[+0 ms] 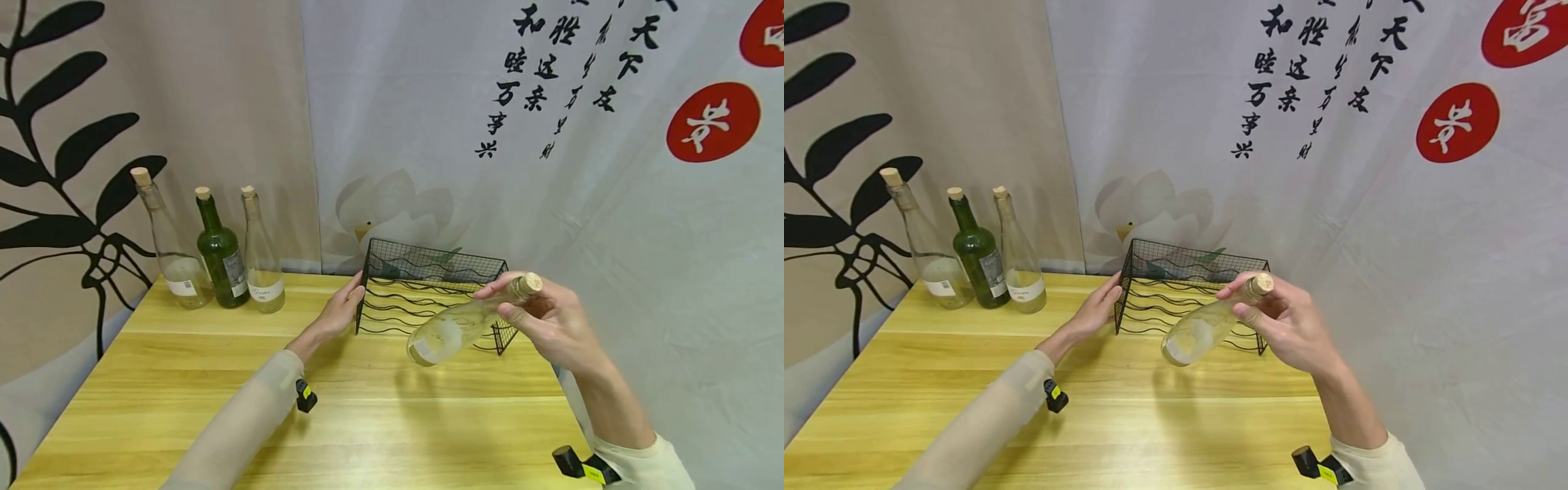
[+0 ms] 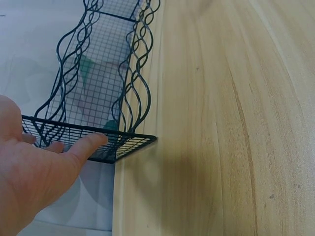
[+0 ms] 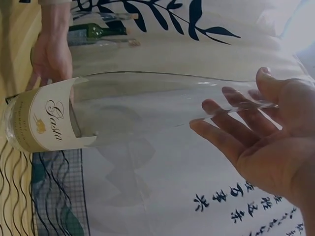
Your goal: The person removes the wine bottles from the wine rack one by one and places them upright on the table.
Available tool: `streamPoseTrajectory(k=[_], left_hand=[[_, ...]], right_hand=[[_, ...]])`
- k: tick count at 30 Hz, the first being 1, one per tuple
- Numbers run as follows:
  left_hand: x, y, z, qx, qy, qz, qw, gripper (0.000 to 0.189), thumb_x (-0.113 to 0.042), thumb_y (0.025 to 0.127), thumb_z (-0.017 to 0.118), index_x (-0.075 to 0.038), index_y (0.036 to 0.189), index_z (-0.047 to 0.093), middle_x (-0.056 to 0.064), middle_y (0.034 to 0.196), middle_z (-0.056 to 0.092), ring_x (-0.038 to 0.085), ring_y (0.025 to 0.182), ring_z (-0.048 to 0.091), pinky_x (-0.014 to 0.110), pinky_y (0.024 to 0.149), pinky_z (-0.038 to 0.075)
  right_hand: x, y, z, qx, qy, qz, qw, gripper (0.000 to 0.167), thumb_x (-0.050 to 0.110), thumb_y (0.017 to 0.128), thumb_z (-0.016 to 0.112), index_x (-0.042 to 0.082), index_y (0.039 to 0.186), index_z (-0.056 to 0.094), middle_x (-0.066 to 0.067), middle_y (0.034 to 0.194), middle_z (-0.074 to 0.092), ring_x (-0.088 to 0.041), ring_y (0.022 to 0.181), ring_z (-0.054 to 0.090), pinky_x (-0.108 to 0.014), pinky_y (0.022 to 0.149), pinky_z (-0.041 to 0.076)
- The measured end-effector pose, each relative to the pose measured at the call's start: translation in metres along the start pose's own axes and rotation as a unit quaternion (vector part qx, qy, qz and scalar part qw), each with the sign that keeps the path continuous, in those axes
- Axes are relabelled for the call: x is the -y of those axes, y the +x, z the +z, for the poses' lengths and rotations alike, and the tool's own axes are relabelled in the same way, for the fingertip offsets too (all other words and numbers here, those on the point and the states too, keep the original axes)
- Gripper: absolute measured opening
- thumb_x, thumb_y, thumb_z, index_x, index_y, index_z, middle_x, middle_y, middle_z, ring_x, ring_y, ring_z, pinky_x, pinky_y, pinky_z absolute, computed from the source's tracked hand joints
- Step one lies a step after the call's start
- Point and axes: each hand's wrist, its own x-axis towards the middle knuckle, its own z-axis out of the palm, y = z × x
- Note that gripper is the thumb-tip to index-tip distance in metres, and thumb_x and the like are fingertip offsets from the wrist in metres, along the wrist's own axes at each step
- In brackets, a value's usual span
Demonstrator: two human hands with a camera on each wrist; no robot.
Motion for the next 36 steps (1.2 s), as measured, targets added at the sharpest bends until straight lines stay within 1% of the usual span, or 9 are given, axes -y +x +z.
streamPoseTrajectory(k=[3,5,10,17,22,23,29,33,36], left_hand=[[-0.001,0.0,0.001,0.0,0.0,-0.001,1.0,0.066,-0.045,0.126,0.032,-0.022,0.184,0.011,0.016,0.19,0.018,0.047,0.172,0.028,0.069,0.14,0.029],[-0.001,-0.001,0.001,-0.002,0.004,-0.004,1.0,0.066,-0.046,0.126,0.033,-0.024,0.184,0.012,0.016,0.19,0.019,0.047,0.172,0.03,0.069,0.14,0.031],[-0.001,-0.001,0.001,-0.006,0.013,-0.011,0.9998,0.066,-0.048,0.125,0.033,-0.025,0.184,0.014,0.015,0.19,0.021,0.047,0.17,0.034,0.069,0.138,0.035],[-0.002,0.001,0.001,-0.013,0.01,-0.007,0.9998,0.067,-0.049,0.125,0.033,-0.024,0.184,0.015,0.014,0.19,0.021,0.046,0.172,0.031,0.067,0.139,0.033],[-0.003,0.001,0.001,-0.01,0.002,-0.006,0.9999,0.067,-0.047,0.125,0.033,-0.022,0.184,0.014,0.015,0.19,0.02,0.046,0.173,0.029,0.068,0.14,0.03],[-0.003,0.001,0.001,-0.01,0.003,-0.006,0.9999,0.066,-0.046,0.125,0.033,-0.022,0.184,0.014,0.015,0.19,0.02,0.046,0.172,0.029,0.068,0.14,0.03],[-0.003,0.001,0.001,-0.012,0.01,-0.01,0.9998,0.065,-0.047,0.125,0.033,-0.026,0.184,0.015,0.014,0.19,0.022,0.044,0.172,0.031,0.066,0.141,0.03],[-0.001,0.001,0.001,-0.012,0.008,-0.011,0.9998,0.065,-0.047,0.125,0.034,-0.025,0.184,0.016,0.011,0.191,0.021,0.042,0.174,0.027,0.064,0.143,0.026],[0.0,0.001,0.001,-0.014,0.008,-0.011,0.9998,0.065,-0.046,0.125,0.034,-0.026,0.184,0.016,0.008,0.191,0.02,0.04,0.175,0.025,0.062,0.144,0.023]], right_hand=[[-0.002,0.001,0.008,0.011,-0.005,0.019,0.9997,0.033,-0.023,0.099,0.066,-0.009,0.129,0.071,-0.016,0.124,0.083,-0.02,0.116,0.08,-0.025,0.095,0.066],[-0.004,0.002,0.014,0.017,-0.012,0.031,0.9993,0.031,-0.02,0.101,0.068,-0.006,0.128,0.072,-0.013,0.124,0.083,-0.017,0.113,0.08,-0.023,0.089,0.066],[-0.009,0.005,0.029,0.036,-0.027,0.045,0.998,0.027,-0.013,0.103,0.071,0.001,0.126,0.075,-0.013,0.121,0.081,-0.015,0.106,0.078,-0.023,0.081,0.065],[-0.017,0.007,0.049,0.051,-0.037,0.056,0.9965,0.026,-0.009,0.104,0.074,0.008,0.123,0.077,-0.012,0.117,0.082,-0.011,0.09,0.074,-0.023,0.067,0.06],[-0.022,0.007,0.06,0.061,-0.034,0.082,0.9942,0.024,-0.004,0.104,0.075,0.011,0.123,0.077,-0.009,0.117,0.083,-0.008,0.09,0.072,-0.024,0.069,0.06],[-0.023,0.006,0.062,0.064,-0.033,0.086,0.9937,0.024,-0.004,0.105,0.076,0.011,0.123,0.077,-0.008,0.118,0.083,-0.008,0.093,0.074,-0.025,0.071,0.062],[-0.028,0.007,0.073,0.07,-0.033,0.091,0.9929,0.018,0.0,0.107,0.075,0.009,0.122,0.078,-0.012,0.118,0.083,-0.011,0.101,0.078,-0.028,0.079,0.067],[-0.03,0.01,0.08,0.073,-0.031,0.105,0.9913,0.015,0.003,0.108,0.075,0.009,0.122,0.078,-0.011,0.117,0.083,-0.012,0.099,0.078,-0.029,0.08,0.068],[-0.031,0.012,0.085,0.071,-0.029,0.116,0.9903,0.014,0.005,0.108,0.076,0.01,0.121,0.078,-0.01,0.117,0.084,-0.016,0.097,0.08,-0.03,0.081,0.069]])
